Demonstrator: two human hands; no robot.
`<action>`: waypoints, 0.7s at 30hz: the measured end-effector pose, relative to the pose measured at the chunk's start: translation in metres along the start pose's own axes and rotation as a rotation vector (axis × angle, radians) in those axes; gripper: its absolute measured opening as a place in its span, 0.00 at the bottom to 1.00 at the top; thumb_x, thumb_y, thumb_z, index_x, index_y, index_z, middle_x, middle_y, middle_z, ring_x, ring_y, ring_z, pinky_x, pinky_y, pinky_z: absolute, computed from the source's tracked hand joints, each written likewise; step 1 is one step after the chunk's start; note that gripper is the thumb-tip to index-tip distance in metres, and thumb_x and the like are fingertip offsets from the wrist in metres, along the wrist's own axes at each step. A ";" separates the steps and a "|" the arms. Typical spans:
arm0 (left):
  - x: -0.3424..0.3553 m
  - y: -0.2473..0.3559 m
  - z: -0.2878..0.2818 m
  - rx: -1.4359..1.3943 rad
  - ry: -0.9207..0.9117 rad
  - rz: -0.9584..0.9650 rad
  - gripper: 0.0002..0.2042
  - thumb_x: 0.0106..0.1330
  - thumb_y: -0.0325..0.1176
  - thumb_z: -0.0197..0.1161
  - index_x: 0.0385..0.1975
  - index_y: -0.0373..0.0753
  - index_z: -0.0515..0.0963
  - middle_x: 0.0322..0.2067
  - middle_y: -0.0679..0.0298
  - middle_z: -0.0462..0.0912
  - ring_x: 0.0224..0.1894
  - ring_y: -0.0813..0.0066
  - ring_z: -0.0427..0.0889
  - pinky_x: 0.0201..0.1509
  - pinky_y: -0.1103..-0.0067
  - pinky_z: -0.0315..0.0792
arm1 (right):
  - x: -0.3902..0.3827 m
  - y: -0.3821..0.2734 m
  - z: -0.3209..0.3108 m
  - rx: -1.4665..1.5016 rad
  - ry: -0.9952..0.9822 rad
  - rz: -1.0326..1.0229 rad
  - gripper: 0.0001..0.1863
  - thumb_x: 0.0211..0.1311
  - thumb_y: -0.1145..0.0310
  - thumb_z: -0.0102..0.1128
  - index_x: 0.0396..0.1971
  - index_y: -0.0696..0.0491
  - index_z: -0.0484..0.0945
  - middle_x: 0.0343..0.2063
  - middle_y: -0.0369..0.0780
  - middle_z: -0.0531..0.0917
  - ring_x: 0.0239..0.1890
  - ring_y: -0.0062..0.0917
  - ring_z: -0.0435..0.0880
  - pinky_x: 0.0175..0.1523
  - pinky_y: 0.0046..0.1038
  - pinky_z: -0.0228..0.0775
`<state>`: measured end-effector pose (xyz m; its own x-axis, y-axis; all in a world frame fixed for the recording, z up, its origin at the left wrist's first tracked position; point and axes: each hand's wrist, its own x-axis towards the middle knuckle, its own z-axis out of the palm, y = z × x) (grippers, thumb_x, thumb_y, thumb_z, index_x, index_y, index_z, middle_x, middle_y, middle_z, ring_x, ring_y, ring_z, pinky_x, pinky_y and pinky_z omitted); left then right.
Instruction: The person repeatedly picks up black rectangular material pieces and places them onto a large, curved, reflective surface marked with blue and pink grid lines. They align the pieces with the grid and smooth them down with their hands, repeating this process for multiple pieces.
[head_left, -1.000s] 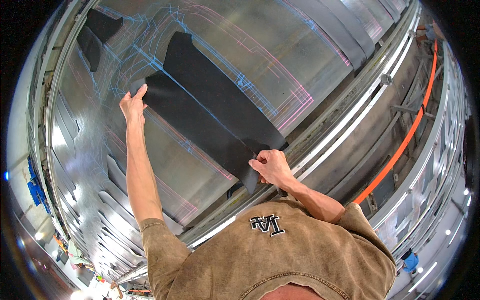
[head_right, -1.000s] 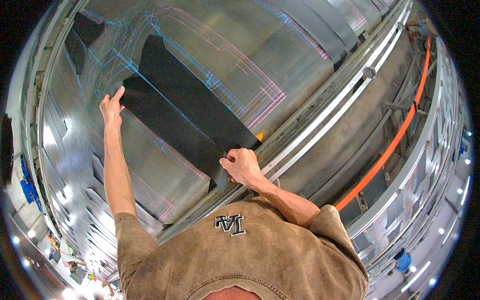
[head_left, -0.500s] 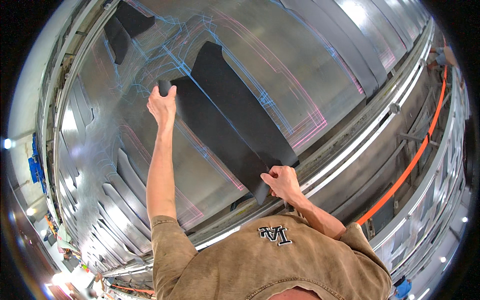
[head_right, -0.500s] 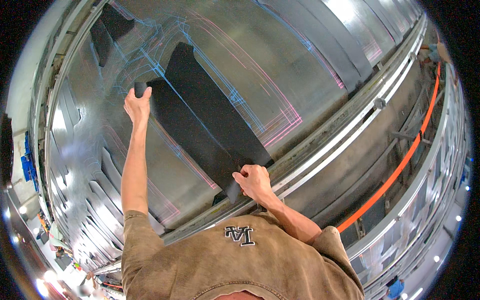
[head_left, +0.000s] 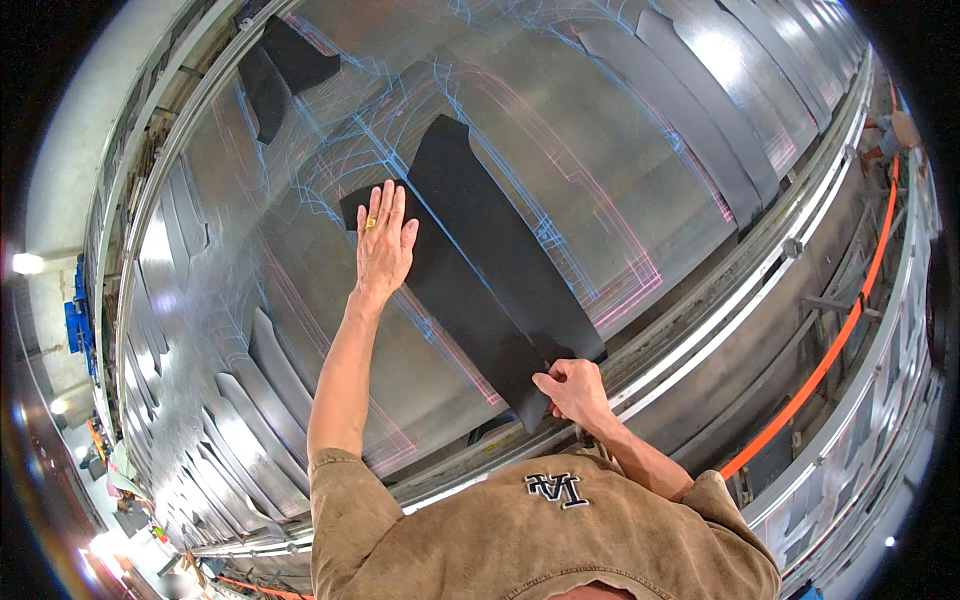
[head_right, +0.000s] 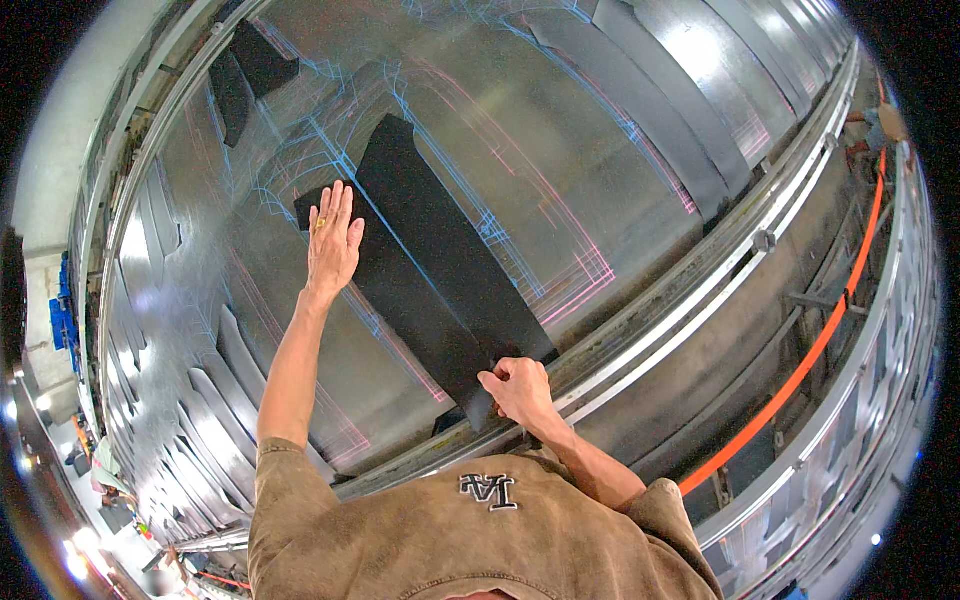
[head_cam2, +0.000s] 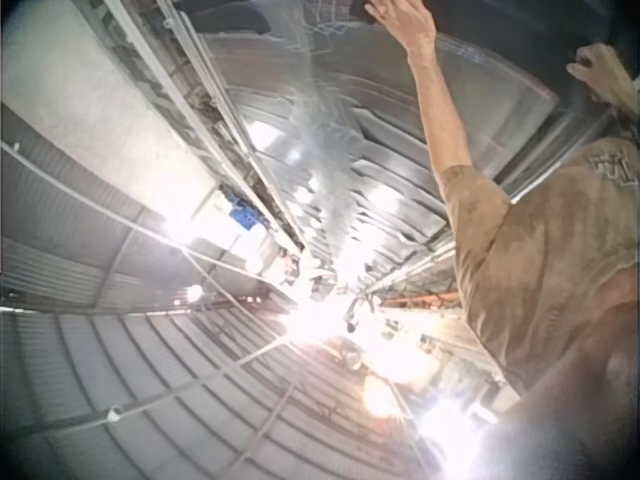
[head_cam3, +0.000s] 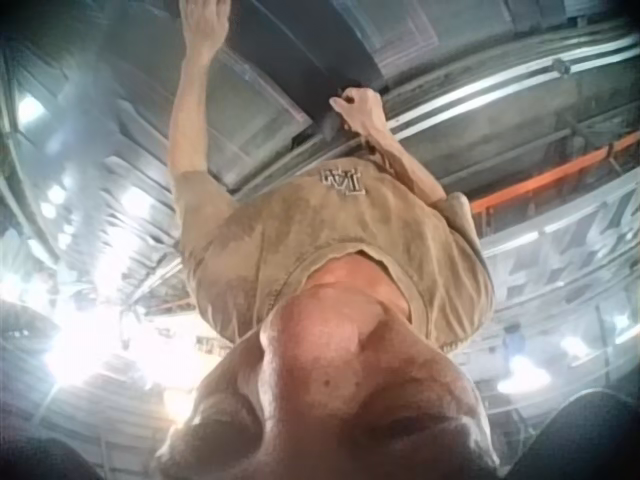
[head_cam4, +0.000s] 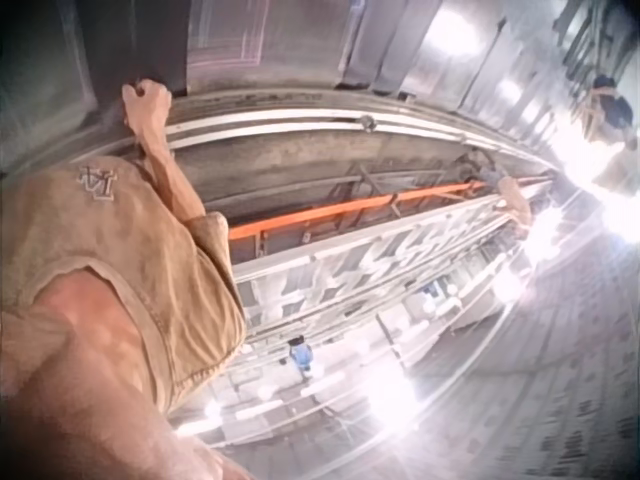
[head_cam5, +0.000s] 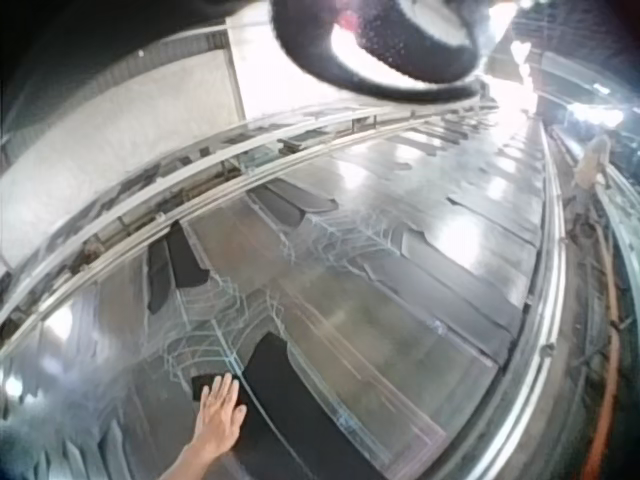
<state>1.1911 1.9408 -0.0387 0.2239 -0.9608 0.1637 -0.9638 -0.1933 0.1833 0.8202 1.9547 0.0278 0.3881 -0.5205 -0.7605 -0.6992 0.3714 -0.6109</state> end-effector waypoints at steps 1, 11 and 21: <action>0.001 0.002 -0.001 0.016 -0.010 -0.016 0.28 0.76 0.45 0.47 0.72 0.40 0.56 0.73 0.55 0.55 0.75 0.53 0.53 0.75 0.53 0.47 | -0.001 -0.001 0.000 -0.006 0.001 0.002 0.17 0.60 0.62 0.65 0.22 0.63 0.80 0.13 0.40 0.80 0.13 0.22 0.81 0.21 0.26 0.73; -0.006 0.044 -0.009 0.073 -0.083 -0.053 0.31 0.77 0.50 0.39 0.75 0.42 0.50 0.76 0.57 0.48 0.76 0.46 0.45 0.75 0.49 0.42 | -0.002 0.004 0.001 -0.128 0.036 -0.049 0.18 0.59 0.58 0.65 0.23 0.59 0.83 0.15 0.44 0.82 0.18 0.34 0.84 0.32 0.35 0.77; 0.003 0.022 -0.012 0.106 -0.077 -0.257 0.38 0.74 0.58 0.40 0.73 0.32 0.48 0.75 0.49 0.45 0.77 0.52 0.46 0.77 0.54 0.41 | 0.002 0.020 0.006 -0.233 0.098 -0.139 0.19 0.57 0.54 0.66 0.22 0.57 0.83 0.20 0.48 0.83 0.27 0.45 0.84 0.36 0.42 0.75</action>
<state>1.1718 1.9361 -0.0227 0.4546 -0.8893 0.0499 -0.8877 -0.4479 0.1065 0.8106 1.9662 0.0129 0.4380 -0.6303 -0.6410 -0.7666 0.1106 -0.6325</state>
